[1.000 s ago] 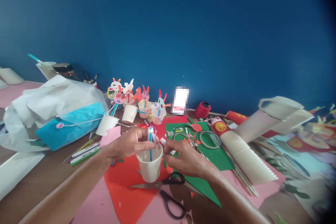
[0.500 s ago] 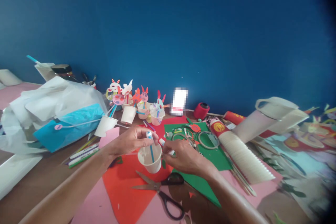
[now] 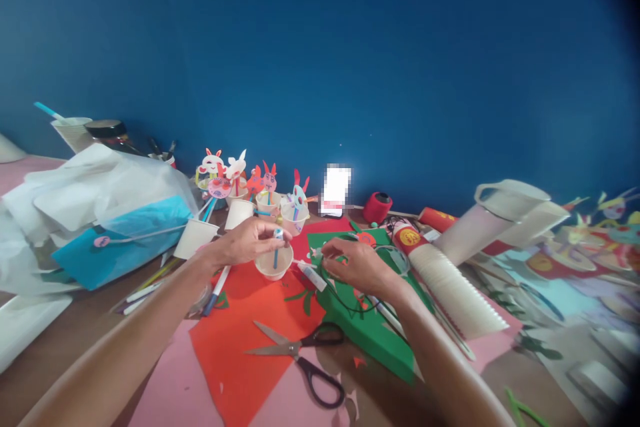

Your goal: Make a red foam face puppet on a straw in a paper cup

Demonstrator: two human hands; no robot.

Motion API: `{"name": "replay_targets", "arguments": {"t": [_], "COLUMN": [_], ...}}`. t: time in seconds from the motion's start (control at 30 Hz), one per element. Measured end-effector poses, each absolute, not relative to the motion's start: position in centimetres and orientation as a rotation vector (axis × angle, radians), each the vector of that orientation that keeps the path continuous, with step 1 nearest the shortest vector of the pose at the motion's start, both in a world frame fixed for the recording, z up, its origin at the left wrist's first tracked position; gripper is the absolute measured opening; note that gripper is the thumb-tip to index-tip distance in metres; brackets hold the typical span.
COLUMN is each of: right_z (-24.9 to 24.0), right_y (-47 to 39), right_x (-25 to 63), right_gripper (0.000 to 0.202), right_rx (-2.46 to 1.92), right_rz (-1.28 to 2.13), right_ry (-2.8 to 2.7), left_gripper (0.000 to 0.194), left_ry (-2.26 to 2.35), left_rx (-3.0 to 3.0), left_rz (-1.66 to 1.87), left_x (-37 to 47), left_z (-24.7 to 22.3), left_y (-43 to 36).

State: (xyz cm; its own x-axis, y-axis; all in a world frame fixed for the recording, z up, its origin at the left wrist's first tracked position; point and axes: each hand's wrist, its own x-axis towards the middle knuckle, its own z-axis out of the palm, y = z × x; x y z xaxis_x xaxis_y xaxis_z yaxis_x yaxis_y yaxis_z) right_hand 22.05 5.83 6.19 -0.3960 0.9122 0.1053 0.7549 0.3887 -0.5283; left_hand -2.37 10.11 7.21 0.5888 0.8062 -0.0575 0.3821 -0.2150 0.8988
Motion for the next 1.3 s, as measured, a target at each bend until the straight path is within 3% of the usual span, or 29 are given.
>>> {"name": "replay_targets", "arguments": {"t": [0.63, 0.87, 1.03, 1.3], "right_z": [5.7, 5.4, 4.9, 5.2], "right_y": [8.3, 7.7, 7.6, 7.5], "right_x": [16.0, 15.3, 14.8, 14.7], "right_gripper": [0.022, 0.006, 0.014, 0.012], "right_rx": [-1.020, -1.152, -1.205, -1.254], "right_rz": [0.554, 0.342, 0.162, 0.337], "right_ry": [-1.975, -1.995, -1.982, -1.922], "left_gripper": [0.036, 0.035, 0.029, 0.029], "left_ry": [0.963, 0.924, 0.948, 0.957], "left_rx": [2.029, 2.021, 1.984, 1.980], "left_rz": [0.593, 0.608, 0.626, 0.651], "left_x": [-1.8, -1.3, -0.9, -1.1], "left_z": [5.1, 4.9, 5.4, 4.9], "left_y": [10.8, 10.3, 9.8, 10.0]}}
